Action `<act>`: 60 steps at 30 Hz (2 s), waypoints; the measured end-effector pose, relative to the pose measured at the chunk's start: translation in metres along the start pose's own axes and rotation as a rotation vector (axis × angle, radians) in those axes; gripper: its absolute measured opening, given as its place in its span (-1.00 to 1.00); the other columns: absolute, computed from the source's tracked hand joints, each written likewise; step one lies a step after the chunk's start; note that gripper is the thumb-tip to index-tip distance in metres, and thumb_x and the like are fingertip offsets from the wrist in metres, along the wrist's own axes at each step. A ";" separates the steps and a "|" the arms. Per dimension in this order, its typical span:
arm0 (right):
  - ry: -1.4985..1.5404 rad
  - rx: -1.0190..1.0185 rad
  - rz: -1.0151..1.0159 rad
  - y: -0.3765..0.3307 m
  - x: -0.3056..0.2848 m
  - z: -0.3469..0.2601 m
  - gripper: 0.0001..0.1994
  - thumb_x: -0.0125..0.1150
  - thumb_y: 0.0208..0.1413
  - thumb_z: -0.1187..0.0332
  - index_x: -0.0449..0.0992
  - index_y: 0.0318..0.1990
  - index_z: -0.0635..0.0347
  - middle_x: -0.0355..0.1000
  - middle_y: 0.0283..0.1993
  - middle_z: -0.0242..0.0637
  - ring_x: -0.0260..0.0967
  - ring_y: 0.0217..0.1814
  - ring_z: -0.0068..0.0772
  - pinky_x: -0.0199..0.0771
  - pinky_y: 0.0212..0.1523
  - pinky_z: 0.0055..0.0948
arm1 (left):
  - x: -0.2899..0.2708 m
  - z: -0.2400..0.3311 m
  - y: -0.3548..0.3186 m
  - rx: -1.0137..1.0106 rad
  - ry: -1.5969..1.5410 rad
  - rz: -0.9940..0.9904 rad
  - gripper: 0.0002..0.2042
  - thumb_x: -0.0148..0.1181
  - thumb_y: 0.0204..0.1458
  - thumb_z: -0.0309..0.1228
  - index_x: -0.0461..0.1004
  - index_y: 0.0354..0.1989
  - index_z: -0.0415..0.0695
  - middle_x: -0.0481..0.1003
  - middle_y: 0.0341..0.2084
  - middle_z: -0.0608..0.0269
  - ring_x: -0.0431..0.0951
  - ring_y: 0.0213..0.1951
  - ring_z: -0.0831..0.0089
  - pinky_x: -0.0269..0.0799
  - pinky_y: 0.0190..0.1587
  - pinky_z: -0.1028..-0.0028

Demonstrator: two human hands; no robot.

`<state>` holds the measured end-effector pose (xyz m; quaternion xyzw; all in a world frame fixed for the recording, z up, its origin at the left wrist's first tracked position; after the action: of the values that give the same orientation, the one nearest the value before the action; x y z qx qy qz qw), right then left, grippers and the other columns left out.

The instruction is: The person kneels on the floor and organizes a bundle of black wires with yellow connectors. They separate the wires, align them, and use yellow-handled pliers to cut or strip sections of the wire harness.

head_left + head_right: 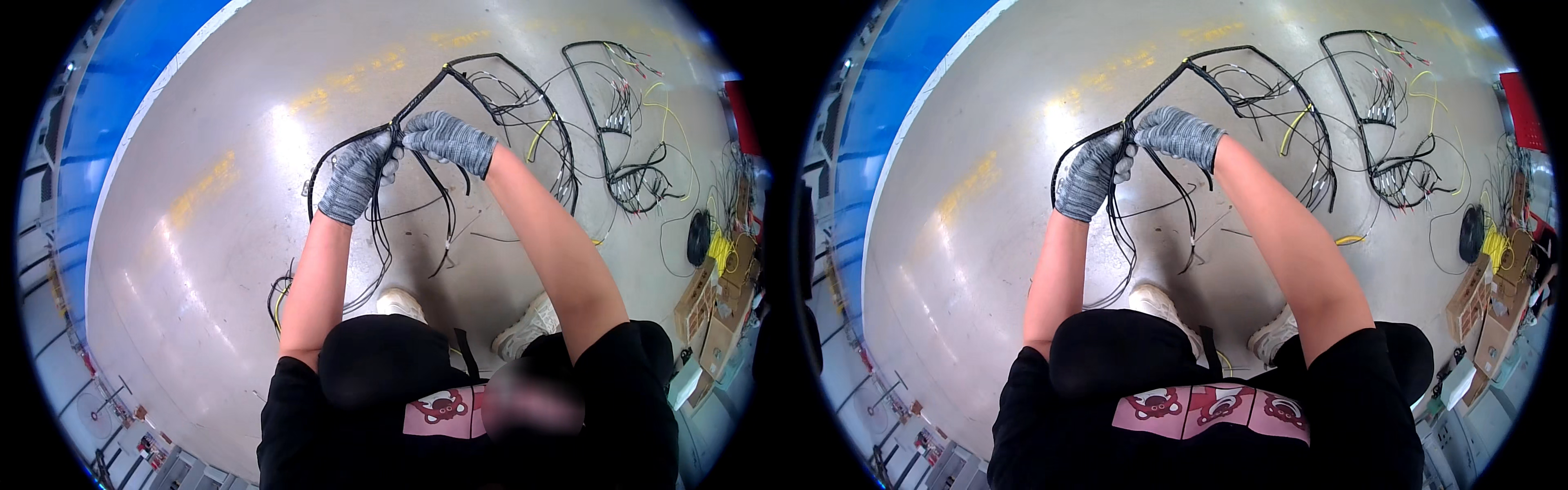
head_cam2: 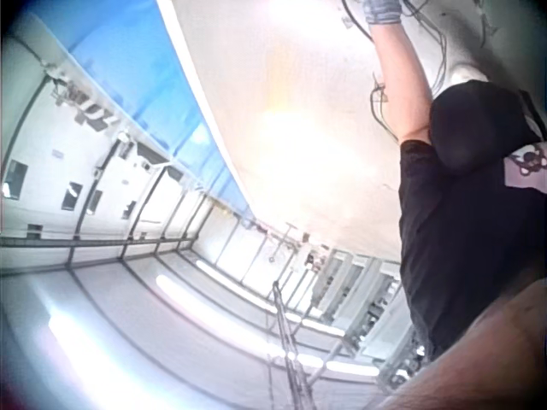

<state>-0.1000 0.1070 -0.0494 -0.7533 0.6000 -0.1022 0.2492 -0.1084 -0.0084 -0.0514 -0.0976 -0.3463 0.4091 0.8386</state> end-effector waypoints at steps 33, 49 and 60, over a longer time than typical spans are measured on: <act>-0.643 -0.170 -0.003 0.024 0.020 -0.031 -0.71 0.31 -0.33 0.22 0.57 -0.37 0.10 0.48 -0.39 -0.17 0.45 -0.27 -0.14 0.44 -0.28 -0.27 | -0.049 -0.006 -0.004 0.184 0.500 0.432 -0.74 0.14 -0.06 -0.55 0.38 -0.14 -0.22 0.44 -0.46 0.41 0.23 -0.62 0.75 0.09 -0.63 0.72; -0.433 -0.131 0.056 0.016 0.012 -0.019 -0.74 0.18 -0.19 0.39 0.49 -0.25 0.14 0.47 -0.34 -0.16 0.41 -0.31 -0.15 0.41 -0.29 -0.31 | -0.019 -0.001 -0.010 0.156 0.399 0.346 -0.61 0.10 -0.04 -0.51 0.28 0.02 -0.17 0.32 -0.62 0.51 0.10 -0.74 0.81 -0.06 -0.74 0.76; 0.092 -0.289 0.141 0.018 0.018 0.005 -0.76 0.16 -0.11 0.35 0.51 -0.26 0.25 0.47 -0.45 -0.22 0.39 -0.44 -0.42 0.40 -0.33 -0.45 | -0.011 -0.003 -0.008 0.107 0.330 0.173 -0.56 -0.03 0.06 -0.40 0.13 0.16 -0.10 0.27 -0.66 0.50 0.05 -0.76 0.81 -0.07 -0.75 0.78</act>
<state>-0.1087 0.0886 -0.0650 -0.7320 0.6705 -0.0317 0.1169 -0.1061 -0.0218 -0.0555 -0.1478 -0.1722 0.4759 0.8497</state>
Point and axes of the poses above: each hand's wrist, its own y-axis towards the middle knuckle, its own x-axis out of the palm, z = x × y, the point moved 8 cm from there along y, towards the middle knuckle
